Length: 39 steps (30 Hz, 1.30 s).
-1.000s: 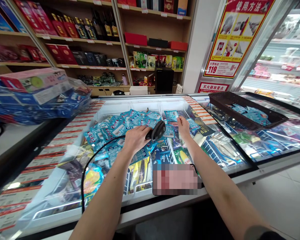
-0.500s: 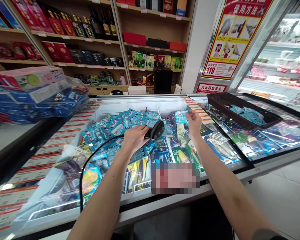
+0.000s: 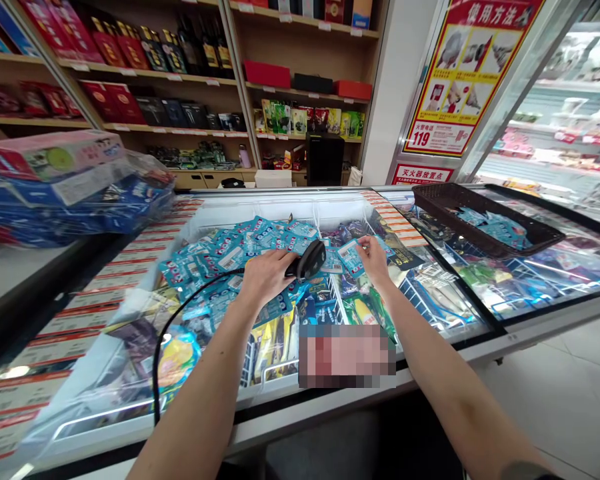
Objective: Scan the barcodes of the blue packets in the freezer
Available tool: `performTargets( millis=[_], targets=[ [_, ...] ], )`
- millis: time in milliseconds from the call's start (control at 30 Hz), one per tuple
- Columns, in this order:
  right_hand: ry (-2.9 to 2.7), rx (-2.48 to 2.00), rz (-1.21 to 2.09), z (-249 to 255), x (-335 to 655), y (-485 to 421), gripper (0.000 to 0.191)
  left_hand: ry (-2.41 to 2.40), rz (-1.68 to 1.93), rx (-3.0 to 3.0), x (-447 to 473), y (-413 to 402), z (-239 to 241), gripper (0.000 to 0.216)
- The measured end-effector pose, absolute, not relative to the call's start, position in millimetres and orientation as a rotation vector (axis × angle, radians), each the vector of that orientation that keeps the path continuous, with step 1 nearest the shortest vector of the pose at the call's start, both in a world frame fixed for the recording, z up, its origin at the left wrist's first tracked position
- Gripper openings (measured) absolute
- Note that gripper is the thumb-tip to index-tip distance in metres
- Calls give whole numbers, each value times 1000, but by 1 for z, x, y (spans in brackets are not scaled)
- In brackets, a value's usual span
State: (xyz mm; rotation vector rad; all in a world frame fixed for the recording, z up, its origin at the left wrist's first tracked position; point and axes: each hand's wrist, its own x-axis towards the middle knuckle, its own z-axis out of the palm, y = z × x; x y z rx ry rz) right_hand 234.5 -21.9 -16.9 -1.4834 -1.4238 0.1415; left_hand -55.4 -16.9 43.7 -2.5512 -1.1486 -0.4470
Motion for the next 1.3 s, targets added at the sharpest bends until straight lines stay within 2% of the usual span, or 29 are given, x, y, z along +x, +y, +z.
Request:
performTargets(
  millis=[167, 300, 400, 667, 1300],
  targets=[
    [-1545, -1629, 350, -5, 237, -27, 36, -1144, -439, -2547, -55, -16, 44, 32],
    [-1623, -1560, 449, 3, 237, -34, 62, -1151, -425, -2544, -55, -17, 44, 32],
    [-1515, -1387, 402, 3, 233, -33, 69, -1162, -409, -2535, -54, -18, 45, 32],
    [-1132, -1153, 481, -9, 230, -19, 38, -1151, -418, -2536, -54, -18, 45, 32],
    [-1033, -1061, 645, -7, 221, -21, 40, -1121, -408, -2561, -52, -19, 45, 33]
  ],
)
